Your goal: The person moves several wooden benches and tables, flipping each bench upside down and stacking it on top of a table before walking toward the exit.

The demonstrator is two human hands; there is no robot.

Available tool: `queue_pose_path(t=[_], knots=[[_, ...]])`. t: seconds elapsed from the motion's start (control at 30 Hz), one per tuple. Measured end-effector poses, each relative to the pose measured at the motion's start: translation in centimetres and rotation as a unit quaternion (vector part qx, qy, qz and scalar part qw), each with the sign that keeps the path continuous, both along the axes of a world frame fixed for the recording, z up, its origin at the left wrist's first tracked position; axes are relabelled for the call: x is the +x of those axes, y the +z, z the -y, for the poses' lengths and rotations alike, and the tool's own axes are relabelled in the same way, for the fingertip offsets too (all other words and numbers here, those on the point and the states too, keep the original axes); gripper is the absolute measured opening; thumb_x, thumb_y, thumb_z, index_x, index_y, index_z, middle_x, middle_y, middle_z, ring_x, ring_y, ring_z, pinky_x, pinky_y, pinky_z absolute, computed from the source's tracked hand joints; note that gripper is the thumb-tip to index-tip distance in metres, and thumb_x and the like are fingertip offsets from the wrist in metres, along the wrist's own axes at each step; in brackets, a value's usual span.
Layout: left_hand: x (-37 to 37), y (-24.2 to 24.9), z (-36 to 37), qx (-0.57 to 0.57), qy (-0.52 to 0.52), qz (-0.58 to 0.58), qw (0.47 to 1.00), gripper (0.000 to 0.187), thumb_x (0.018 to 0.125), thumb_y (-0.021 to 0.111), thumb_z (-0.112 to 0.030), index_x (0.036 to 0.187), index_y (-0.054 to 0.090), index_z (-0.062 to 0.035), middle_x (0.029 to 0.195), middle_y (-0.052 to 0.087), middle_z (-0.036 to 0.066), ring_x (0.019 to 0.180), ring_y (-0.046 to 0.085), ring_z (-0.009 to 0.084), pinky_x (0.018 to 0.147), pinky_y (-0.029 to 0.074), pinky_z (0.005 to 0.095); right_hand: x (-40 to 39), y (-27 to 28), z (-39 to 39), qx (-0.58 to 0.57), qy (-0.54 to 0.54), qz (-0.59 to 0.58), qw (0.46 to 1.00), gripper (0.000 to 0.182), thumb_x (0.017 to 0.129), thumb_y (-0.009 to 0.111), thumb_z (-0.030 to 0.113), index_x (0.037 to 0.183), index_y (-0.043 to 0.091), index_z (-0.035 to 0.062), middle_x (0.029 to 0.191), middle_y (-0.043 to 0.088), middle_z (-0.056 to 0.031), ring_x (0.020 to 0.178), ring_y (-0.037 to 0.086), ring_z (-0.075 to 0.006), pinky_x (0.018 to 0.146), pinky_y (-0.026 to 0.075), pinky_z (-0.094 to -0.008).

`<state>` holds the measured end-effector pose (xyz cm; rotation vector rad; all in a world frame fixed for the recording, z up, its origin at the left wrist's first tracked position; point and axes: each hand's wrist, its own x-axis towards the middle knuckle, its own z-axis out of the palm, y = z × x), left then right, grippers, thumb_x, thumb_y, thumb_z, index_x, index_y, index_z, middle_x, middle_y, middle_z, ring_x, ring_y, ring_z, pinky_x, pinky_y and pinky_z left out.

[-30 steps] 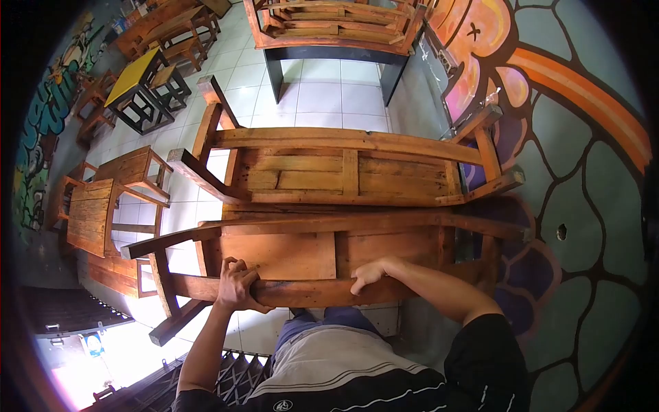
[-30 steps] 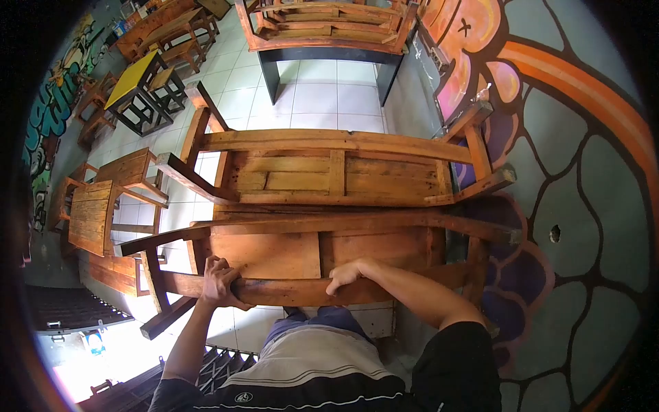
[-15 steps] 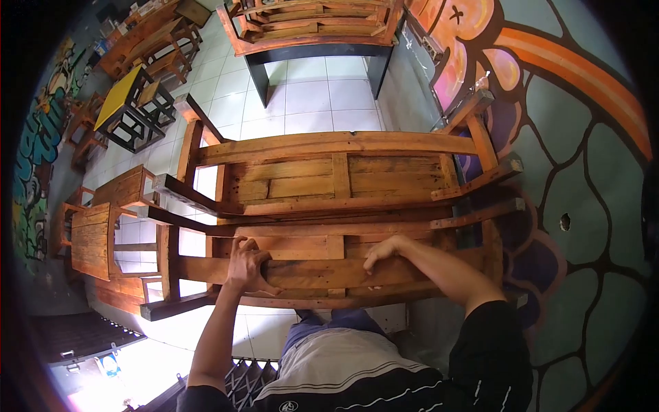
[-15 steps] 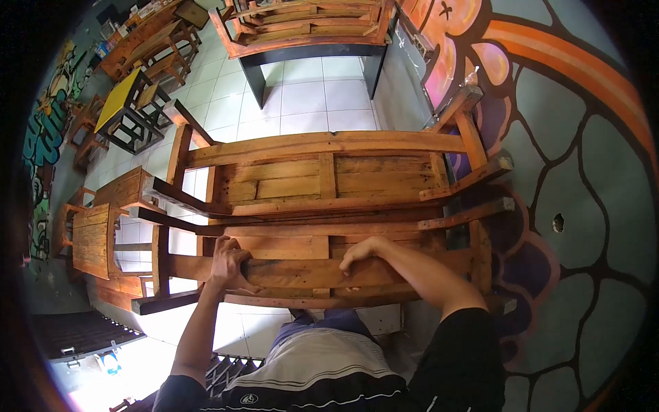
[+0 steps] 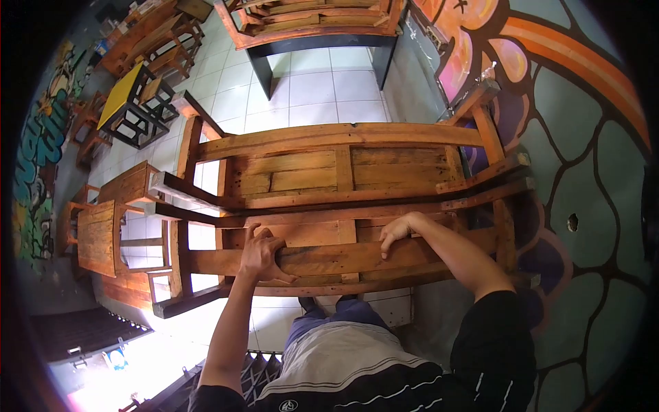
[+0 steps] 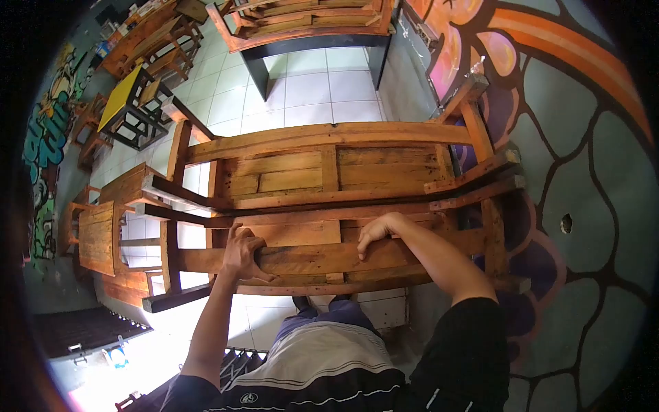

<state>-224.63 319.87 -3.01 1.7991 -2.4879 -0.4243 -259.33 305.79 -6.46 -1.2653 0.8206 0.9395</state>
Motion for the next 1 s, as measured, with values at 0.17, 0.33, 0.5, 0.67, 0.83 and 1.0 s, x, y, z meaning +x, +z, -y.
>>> queue_pose_path(t=[0.17,0.33,0.5,0.67,0.83,1.0], knots=[[-0.6,2.3,-1.2,-0.024,0.026,-0.023,0.999,0.088,0.043,0.083,-0.052,0.115,0.057,-0.0086,0.103,0.062,0.004,0.105,0.055,0.0219,0.108,0.020,0.0508,-2.2,5.9,-1.4,-0.346,0.044,0.141,0.926,0.049,0.068,0.075,0.049,0.087,0.067,0.0045,0.086,0.067,-0.0073,0.081,0.063,-0.0216,0.072,0.049,-0.0354],[-2.2,3.5,-4.3,0.093,0.205,-0.673,0.705,0.084,0.082,0.054,-0.057,0.142,0.029,-0.0035,0.137,0.042,0.019,0.123,0.044,0.0332,0.107,0.031,0.0488,-2.7,8.5,-6.2,-0.447,-0.306,0.337,0.770,0.018,0.082,0.069,0.019,0.088,0.065,0.0024,0.082,0.066,-0.0033,0.080,0.060,-0.0134,0.076,0.045,-0.0269],[-3.2,5.2,-6.8,0.103,0.210,-0.907,0.350,0.065,0.094,0.036,-0.052,0.139,0.034,-0.0051,0.132,0.048,0.015,0.120,0.048,0.0306,0.104,0.035,0.0441,1.1,9.1,-10.9,-0.301,-0.394,0.398,0.772,0.011,0.084,0.065,0.012,0.088,0.064,0.0015,0.078,0.064,-0.0027,0.073,0.059,-0.0089,0.067,0.045,-0.0227],[-2.2,0.6,-11.2,0.087,0.311,-0.828,0.458,0.029,0.096,0.043,-0.040,0.102,0.045,-0.0109,0.093,0.050,0.003,0.082,0.047,0.0151,0.072,0.037,0.0307,8.2,7.5,-15.4,-0.191,-0.328,0.436,0.816,0.012,0.084,0.067,0.013,0.088,0.066,0.0026,0.077,0.062,-0.0003,0.070,0.056,-0.0059,0.064,0.044,-0.0206],[-2.0,-4.0,-18.6,0.070,0.467,-0.678,0.564,0.041,0.096,0.047,-0.041,0.066,0.040,-0.0148,0.054,0.033,-0.006,0.044,0.029,0.0068,0.041,0.024,0.0262,14.4,6.1,-19.4,-0.164,-0.185,0.424,0.871,0.017,0.083,0.068,0.020,0.088,0.067,0.0040,0.077,0.063,0.0023,0.068,0.052,-0.0044,0.063,0.042,-0.0198],[0.5,-7.4,-26.1,0.133,0.619,-0.540,0.554,0.056,0.087,0.063,-0.043,0.051,0.032,-0.0136,0.048,0.029,-0.006,0.044,0.026,0.0057,0.040,0.022,0.0292,20.0,5.2,-23.2,-0.149,-0.058,0.428,0.889,0.019,0.083,0.069,0.022,0.089,0.066,0.0036,0.074,0.061,0.0023,0.070,0.053,-0.0037,0.065,0.042,-0.0199]])
